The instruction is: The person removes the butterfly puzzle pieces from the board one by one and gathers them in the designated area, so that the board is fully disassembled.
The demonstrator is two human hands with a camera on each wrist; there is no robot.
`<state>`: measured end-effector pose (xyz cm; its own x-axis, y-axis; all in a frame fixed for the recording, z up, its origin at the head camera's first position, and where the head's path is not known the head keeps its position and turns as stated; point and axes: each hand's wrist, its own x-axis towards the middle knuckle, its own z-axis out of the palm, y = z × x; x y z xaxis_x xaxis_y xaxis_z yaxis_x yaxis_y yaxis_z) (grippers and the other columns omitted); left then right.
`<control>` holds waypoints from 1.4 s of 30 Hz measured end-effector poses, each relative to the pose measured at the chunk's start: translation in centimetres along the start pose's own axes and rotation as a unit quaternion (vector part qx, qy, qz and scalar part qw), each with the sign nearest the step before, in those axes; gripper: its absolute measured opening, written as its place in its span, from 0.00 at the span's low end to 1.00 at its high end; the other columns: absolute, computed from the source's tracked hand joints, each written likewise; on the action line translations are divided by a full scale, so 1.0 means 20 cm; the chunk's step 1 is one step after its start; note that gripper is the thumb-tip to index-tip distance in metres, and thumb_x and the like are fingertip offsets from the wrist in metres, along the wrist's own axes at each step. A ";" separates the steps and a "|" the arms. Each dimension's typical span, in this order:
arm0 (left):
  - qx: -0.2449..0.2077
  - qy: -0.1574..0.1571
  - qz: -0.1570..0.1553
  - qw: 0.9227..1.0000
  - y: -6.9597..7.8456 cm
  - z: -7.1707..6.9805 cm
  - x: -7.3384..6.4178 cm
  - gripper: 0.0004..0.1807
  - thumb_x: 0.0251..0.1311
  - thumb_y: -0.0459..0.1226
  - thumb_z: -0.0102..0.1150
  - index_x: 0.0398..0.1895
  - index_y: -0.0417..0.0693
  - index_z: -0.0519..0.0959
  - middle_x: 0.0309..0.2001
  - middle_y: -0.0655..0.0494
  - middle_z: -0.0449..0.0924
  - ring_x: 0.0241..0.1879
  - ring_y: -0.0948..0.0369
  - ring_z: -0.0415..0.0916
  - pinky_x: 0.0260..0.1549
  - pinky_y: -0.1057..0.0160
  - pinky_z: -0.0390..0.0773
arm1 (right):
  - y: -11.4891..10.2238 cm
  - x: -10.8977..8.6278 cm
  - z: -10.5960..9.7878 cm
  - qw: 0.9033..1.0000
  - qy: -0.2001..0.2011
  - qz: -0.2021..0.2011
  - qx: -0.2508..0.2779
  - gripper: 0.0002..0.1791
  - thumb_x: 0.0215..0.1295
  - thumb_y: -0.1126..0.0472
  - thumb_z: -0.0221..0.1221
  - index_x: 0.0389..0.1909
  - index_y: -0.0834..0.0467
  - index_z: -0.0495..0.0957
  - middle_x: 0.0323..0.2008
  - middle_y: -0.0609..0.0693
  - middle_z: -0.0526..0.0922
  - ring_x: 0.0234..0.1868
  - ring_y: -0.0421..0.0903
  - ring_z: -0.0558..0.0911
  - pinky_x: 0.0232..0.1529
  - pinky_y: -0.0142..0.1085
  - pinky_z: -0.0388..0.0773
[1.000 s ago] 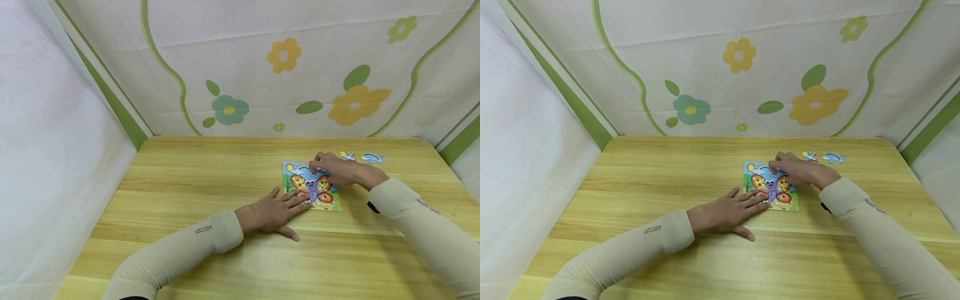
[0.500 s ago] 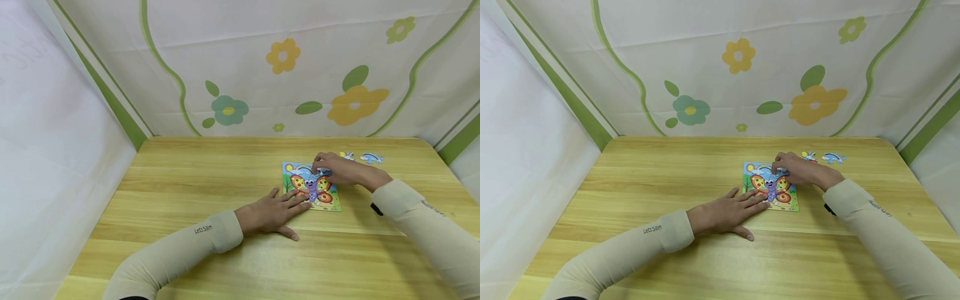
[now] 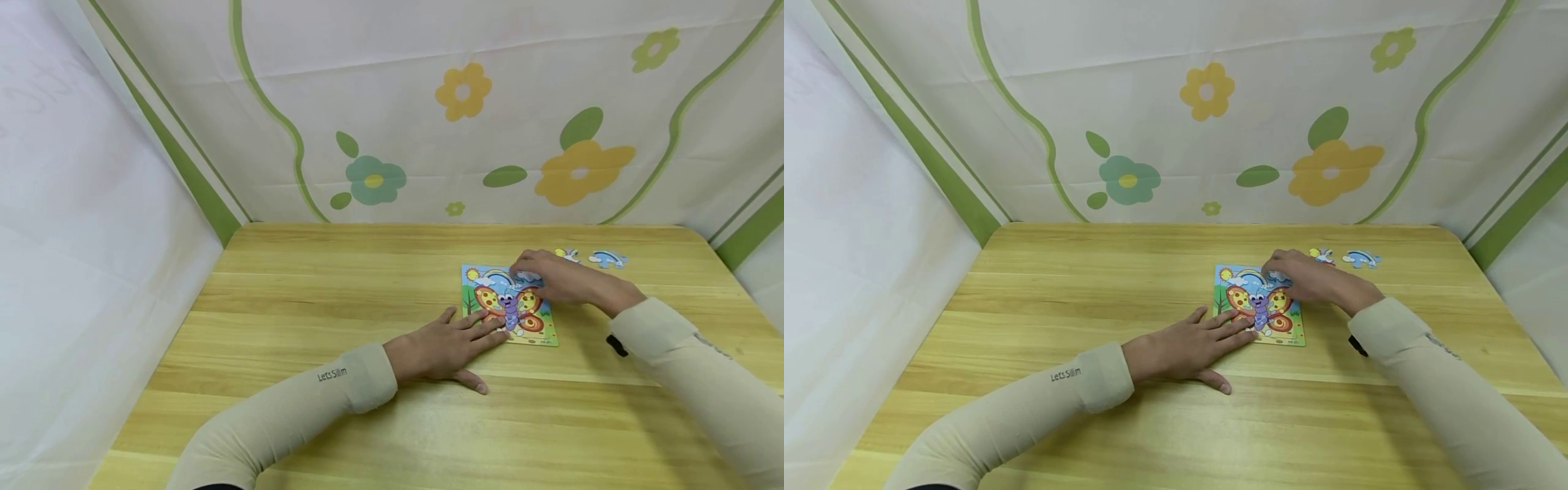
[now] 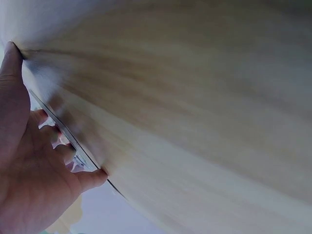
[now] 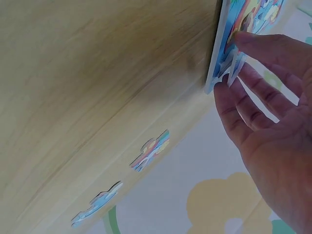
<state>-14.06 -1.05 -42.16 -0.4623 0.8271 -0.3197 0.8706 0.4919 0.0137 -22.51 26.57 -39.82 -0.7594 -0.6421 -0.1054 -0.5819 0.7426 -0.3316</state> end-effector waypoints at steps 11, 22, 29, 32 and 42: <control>-0.001 0.006 0.002 1.000 0.00 0.00 0.00 0.52 0.71 0.72 0.39 0.87 0.62 0.36 0.88 0.61 0.31 0.87 0.55 0.33 0.80 0.38 0.53 | 0.01 -0.04 -0.05 0.999 0.023 0.017 0.016 0.27 0.63 0.77 0.61 0.65 0.70 0.77 0.62 0.66 0.79 0.65 0.70 0.77 0.64 0.66 0.74; 0.010 0.011 0.002 1.000 0.00 0.01 0.00 0.52 0.70 0.73 0.40 0.87 0.62 0.36 0.88 0.61 0.32 0.86 0.55 0.35 0.79 0.38 0.55 | 0.15 -0.18 -0.13 0.998 0.053 0.033 0.023 0.26 0.62 0.78 0.62 0.63 0.71 0.77 0.59 0.66 0.80 0.56 0.63 0.82 0.55 0.59 0.81; 0.003 0.009 0.001 1.000 0.00 0.00 0.00 0.52 0.71 0.72 0.40 0.88 0.62 0.37 0.88 0.61 0.32 0.87 0.55 0.34 0.80 0.38 0.54 | 0.33 -0.31 -0.20 0.995 0.084 0.053 -0.020 0.28 0.58 0.78 0.66 0.62 0.72 0.77 0.58 0.68 0.79 0.53 0.63 0.82 0.47 0.55 0.81; -0.002 0.008 0.001 1.000 0.00 0.00 0.00 0.52 0.71 0.72 0.40 0.88 0.62 0.37 0.88 0.61 0.32 0.87 0.55 0.33 0.80 0.38 0.53 | 0.41 -0.37 -0.22 0.993 0.090 0.068 -0.035 0.28 0.57 0.79 0.66 0.61 0.73 0.77 0.58 0.70 0.78 0.52 0.63 0.82 0.45 0.54 0.81; -0.007 0.008 0.004 1.000 0.00 0.00 0.00 0.52 0.71 0.72 0.40 0.88 0.62 0.37 0.88 0.61 0.31 0.87 0.55 0.33 0.80 0.37 0.53 | 0.63 -0.52 -0.22 0.987 0.078 0.138 -0.025 0.27 0.59 0.81 0.60 0.62 0.78 0.73 0.57 0.76 0.75 0.52 0.69 0.79 0.49 0.63 0.80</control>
<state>-14.03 -1.06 -42.19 -0.4587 0.8350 -0.3039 0.8714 0.4896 0.0302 -23.27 43.36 -38.84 -0.9243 -0.3797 -0.0390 -0.3571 0.8965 -0.2623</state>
